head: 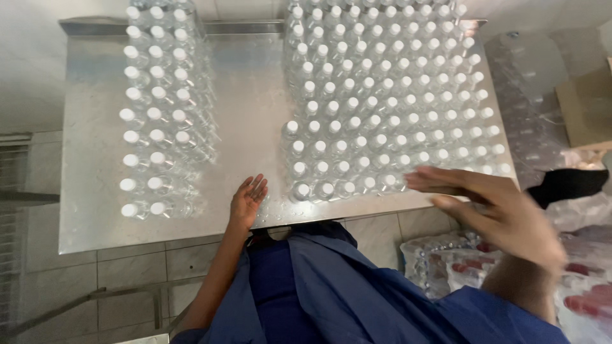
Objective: The person repeatedly picks up plastic bottles from a large group on a metal table, screws on white caps by hand, and places the capped bottles into a separate row on the left side of the table.
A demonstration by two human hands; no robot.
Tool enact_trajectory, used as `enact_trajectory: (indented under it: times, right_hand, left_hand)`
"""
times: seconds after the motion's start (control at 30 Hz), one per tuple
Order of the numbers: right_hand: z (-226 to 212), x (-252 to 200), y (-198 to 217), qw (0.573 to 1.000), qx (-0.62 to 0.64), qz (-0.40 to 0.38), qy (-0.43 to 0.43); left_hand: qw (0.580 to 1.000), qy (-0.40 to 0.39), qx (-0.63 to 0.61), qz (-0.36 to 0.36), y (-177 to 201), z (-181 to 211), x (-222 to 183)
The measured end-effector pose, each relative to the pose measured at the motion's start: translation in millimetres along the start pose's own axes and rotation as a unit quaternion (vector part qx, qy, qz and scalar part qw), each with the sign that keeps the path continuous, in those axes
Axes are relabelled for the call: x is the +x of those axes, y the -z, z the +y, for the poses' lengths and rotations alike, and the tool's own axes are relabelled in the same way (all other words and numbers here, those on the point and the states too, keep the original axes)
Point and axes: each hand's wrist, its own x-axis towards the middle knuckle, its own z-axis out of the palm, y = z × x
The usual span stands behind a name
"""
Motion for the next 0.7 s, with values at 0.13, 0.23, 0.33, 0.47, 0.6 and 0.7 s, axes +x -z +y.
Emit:
enact_trajectory:
  times: [0.13, 0.23, 0.33, 0.47, 0.6, 0.7]
  right_hand:
    - [65, -201, -19, 0.896, -0.233, 0.349, -0.146]
    - [310, -269, 67, 0.877, 0.295, 0.039, 0.378]
    - [391, -271, -59, 0.95, 0.275, -0.029, 0.144]
    - [475, -292, -290, 0.959, 0.177, -0.146, -0.166]
    - [466, -304, -305, 0.824, -0.023, -0.227, -0.519]
    - [265, -175, -179, 0.857, -0.07, -0.035, -0.51]
  left_hand:
    - [0.999, 0.001, 0.018, 0.045, -22, 9, -8]
    - [0.999, 0.001, 0.016, 0.04, -32, 7, -4]
    - [0.999, -0.007, 0.03, 0.036, -53, 11, -9]
    - [0.997, -0.056, 0.057, 0.006, -61, 17, 13]
    - [0.984, -0.083, 0.159, 0.014, -77, 36, 20]
    - [0.956, -0.105, 0.273, -0.033, -95, 35, 64]
